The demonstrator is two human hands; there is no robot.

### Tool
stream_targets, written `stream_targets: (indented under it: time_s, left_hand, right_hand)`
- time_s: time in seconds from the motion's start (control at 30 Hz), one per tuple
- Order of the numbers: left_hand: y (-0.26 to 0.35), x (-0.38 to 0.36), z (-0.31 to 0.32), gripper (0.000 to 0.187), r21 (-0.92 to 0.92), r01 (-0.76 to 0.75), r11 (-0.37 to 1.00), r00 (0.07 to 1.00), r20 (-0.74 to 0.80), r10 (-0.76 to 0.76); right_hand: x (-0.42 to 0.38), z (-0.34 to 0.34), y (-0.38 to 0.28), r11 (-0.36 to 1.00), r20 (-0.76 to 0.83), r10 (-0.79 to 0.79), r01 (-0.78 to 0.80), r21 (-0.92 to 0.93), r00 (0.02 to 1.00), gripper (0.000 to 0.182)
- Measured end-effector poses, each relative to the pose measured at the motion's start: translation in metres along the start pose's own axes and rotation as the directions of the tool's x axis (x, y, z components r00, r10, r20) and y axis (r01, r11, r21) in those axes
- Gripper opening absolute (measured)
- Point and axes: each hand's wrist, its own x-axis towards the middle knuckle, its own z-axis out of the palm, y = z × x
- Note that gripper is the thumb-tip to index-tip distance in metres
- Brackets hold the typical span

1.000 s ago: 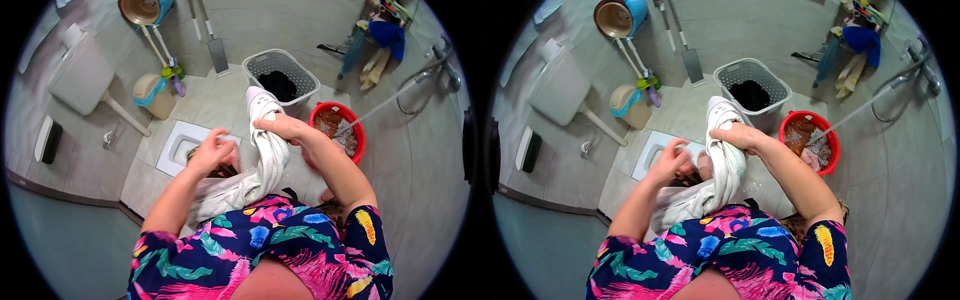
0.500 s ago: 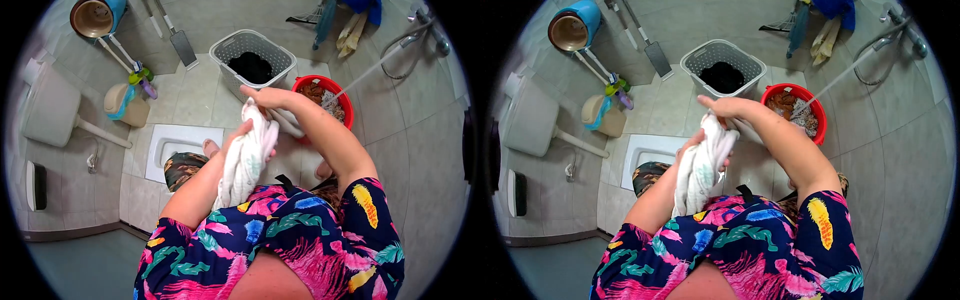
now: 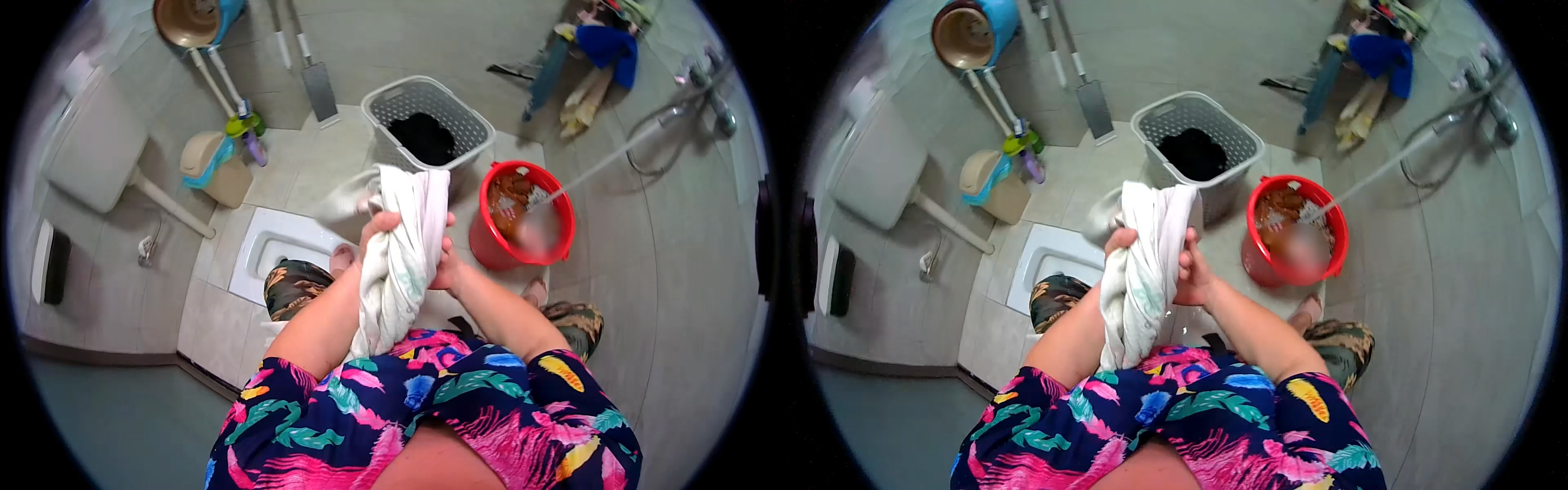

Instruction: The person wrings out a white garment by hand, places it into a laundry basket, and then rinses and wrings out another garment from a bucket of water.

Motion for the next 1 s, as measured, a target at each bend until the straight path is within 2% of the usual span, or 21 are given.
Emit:
stream_targets:
  time_s: [0.03,0.17,0.2,0.3,0.37,0.43,0.47,0.5,0.53,0.57,0.6,0.63,0.67,0.7,0.77,0.8,0.83,0.9,0.93,0.97,1.0]
  left_hand:
    - [-0.001,-0.006,0.006,0.079,-0.034,0.003,0.999,0.999,0.051,-0.001]
    - [-0.003,-0.023,0.025,0.082,0.004,-0.140,0.990,0.983,0.123,0.139]
    - [-0.004,-0.033,0.026,0.079,-0.045,-0.143,0.989,0.986,0.079,0.146]
    - [0.002,-0.044,0.001,0.073,-0.058,-0.108,0.992,0.991,-0.079,0.104]
    - [0.008,-0.047,0.007,0.067,-0.031,-0.151,0.988,0.976,-0.160,0.145]
    - [0.015,-0.043,0.000,0.058,0.204,-0.046,0.978,0.928,-0.353,0.117]
    - [0.015,-0.037,0.006,0.048,0.454,0.045,0.890,0.810,-0.539,0.233]
    - [0.017,-0.033,0.024,0.045,0.533,0.105,0.840,0.771,-0.577,0.270]
    - [0.015,-0.028,0.010,0.044,0.596,0.148,0.789,0.751,-0.587,0.302]
    - [0.014,-0.021,-0.008,0.043,0.659,0.195,0.727,0.735,-0.589,0.336]
    - [0.006,-0.016,-0.023,0.045,0.769,0.216,0.602,0.746,-0.528,0.406]
    - [-0.001,-0.014,-0.025,0.047,0.857,0.229,0.463,0.761,-0.454,0.464]
    - [-0.007,-0.014,-0.026,0.055,0.788,0.237,0.569,0.756,-0.517,0.401]
    - [-0.006,-0.015,-0.029,0.055,0.784,0.223,0.579,0.759,-0.513,0.401]
    - [0.001,-0.017,-0.046,0.069,0.423,0.010,0.906,0.849,-0.482,0.216]
    - [0.006,-0.010,-0.069,0.086,0.275,-0.142,0.951,0.896,-0.372,0.241]
    - [0.016,-0.009,-0.067,0.086,0.272,-0.144,0.952,0.897,-0.370,0.241]
    - [0.037,-0.017,-0.062,0.093,0.082,-0.304,0.949,0.803,-0.514,0.301]
    - [0.044,-0.018,-0.065,0.097,0.043,-0.272,0.961,0.835,-0.486,0.258]
    - [0.048,-0.019,-0.068,0.102,0.004,-0.240,0.971,0.865,-0.453,0.216]
    - [0.048,-0.019,-0.071,0.099,0.018,-0.281,0.959,0.856,-0.447,0.259]
  right_hand:
    - [0.016,-0.008,0.001,0.973,0.261,0.083,-0.135,0.187,0.962,0.079]
    - [0.086,0.000,-0.017,0.964,-0.137,0.058,-0.091,-0.251,0.989,0.057]
    - [0.106,0.003,-0.020,0.929,-0.227,0.018,-0.100,-0.357,0.974,0.055]
    - [0.154,-0.038,-0.073,0.741,-0.341,-0.253,-0.045,-0.670,0.906,0.036]
    - [0.153,0.014,-0.063,0.818,-0.278,-0.150,-0.039,-0.574,0.949,0.029]
    - [0.158,0.038,-0.059,0.618,-0.362,-0.309,-0.104,-0.779,0.879,0.037]
    - [0.169,0.038,-0.064,0.312,-0.465,-0.437,-0.355,-0.881,0.770,0.036]
    - [0.179,0.036,-0.065,-0.007,-0.482,-0.587,-0.599,-0.801,0.651,0.035]
    - [0.183,0.034,-0.062,-0.259,-0.443,-0.647,-0.725,-0.638,0.621,0.026]
    - [0.185,0.033,-0.062,-0.553,-0.447,-0.617,-0.761,-0.339,0.648,0.034]
    - [0.191,0.029,-0.061,-0.794,-0.599,-0.481,-0.608,-0.013,0.640,0.038]
    - [0.194,0.028,-0.062,-0.868,-0.682,-0.437,-0.474,0.148,0.587,0.040]
    - [0.196,0.027,-0.063,-0.918,-0.756,-0.388,-0.294,0.266,0.527,0.042]
    - [0.197,0.028,-0.065,-0.896,-0.817,-0.401,-0.363,0.257,0.413,0.047]
    - [0.209,0.004,-0.088,-0.904,-0.886,-0.408,-0.234,0.359,0.218,0.051]
    - [0.207,0.022,-0.082,-0.874,-0.844,-0.459,-0.308,0.375,0.277,0.054]
    - [0.203,0.043,-0.068,-0.841,-0.794,-0.510,-0.386,0.380,0.329,0.058]
    - [0.196,0.041,-0.044,-0.814,-0.731,-0.571,-0.372,0.446,0.375,0.065]
    - [0.195,0.041,-0.031,-0.781,-0.651,-0.625,-0.351,0.517,0.431,0.073]
    - [0.186,0.053,-0.005,-0.815,-0.604,-0.561,-0.250,0.522,0.566,0.042]
    - [0.178,0.035,-0.002,-0.826,-0.582,-0.416,-0.023,0.563,0.698,0.040]
